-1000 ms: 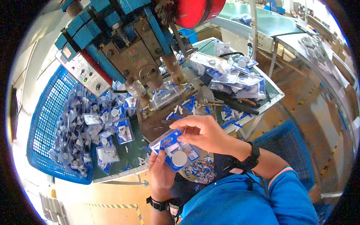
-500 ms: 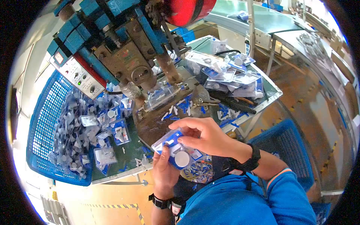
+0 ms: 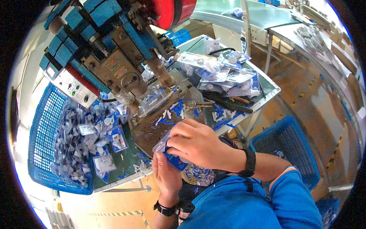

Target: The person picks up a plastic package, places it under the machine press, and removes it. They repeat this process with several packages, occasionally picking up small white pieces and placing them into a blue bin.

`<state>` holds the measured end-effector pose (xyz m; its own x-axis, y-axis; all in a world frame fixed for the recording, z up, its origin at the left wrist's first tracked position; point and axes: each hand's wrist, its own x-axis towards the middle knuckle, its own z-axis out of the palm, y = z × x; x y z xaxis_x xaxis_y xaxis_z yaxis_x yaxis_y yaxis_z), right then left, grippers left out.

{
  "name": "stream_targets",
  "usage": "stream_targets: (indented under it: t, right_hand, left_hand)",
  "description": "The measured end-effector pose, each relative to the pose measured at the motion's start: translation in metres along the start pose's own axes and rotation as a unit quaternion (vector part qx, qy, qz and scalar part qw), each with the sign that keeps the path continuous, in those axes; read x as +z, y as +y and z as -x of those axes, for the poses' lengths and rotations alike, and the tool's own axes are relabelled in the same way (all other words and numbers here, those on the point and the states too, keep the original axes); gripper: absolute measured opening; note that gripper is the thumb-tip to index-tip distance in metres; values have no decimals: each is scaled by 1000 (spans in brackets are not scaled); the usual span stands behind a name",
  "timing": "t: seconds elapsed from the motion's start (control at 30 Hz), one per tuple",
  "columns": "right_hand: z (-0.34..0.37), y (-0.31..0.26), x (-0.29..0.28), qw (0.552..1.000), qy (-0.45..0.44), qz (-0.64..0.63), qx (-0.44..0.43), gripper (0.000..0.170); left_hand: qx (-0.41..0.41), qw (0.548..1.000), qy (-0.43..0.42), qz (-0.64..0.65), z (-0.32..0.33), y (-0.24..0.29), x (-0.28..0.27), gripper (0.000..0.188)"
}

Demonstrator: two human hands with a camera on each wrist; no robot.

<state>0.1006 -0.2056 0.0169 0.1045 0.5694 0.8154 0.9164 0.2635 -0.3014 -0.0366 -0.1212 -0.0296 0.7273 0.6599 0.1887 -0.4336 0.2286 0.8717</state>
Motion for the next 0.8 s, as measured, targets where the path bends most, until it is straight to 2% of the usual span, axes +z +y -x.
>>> stream_targets:
  t: [0.17,0.4,0.53,0.6,0.63,0.73,0.77,0.8]
  right_hand:
    - [-5,-6,9,1000,20,17,-6,19]
    - [-8,-15,20,995,30,74,-59,18]
    - [-12,-12,30,998,42,25,-49,21]
    - [-10,-7,37,998,61,-16,-2,22]
    - [-10,-6,39,997,70,-36,21,23]
    - [-12,-14,26,987,105,-121,24,23]
    - [-10,-18,11,986,79,-143,20,20]
    - [-6,-22,-7,984,8,-175,30,19]
  left_hand:
    - [75,995,18,-70,0,-5,-1,36]
    - [94,995,39,10,5,-4,-3,38]
    - [123,989,80,22,4,-5,-2,36]
    - [138,982,130,-3,4,0,-1,37]
    - [147,981,129,-17,2,6,-3,39]
    - [118,974,194,-6,-2,22,-4,41]
    - [109,972,206,-21,-3,25,-10,42]
    - [133,966,201,-89,-4,24,-18,42]
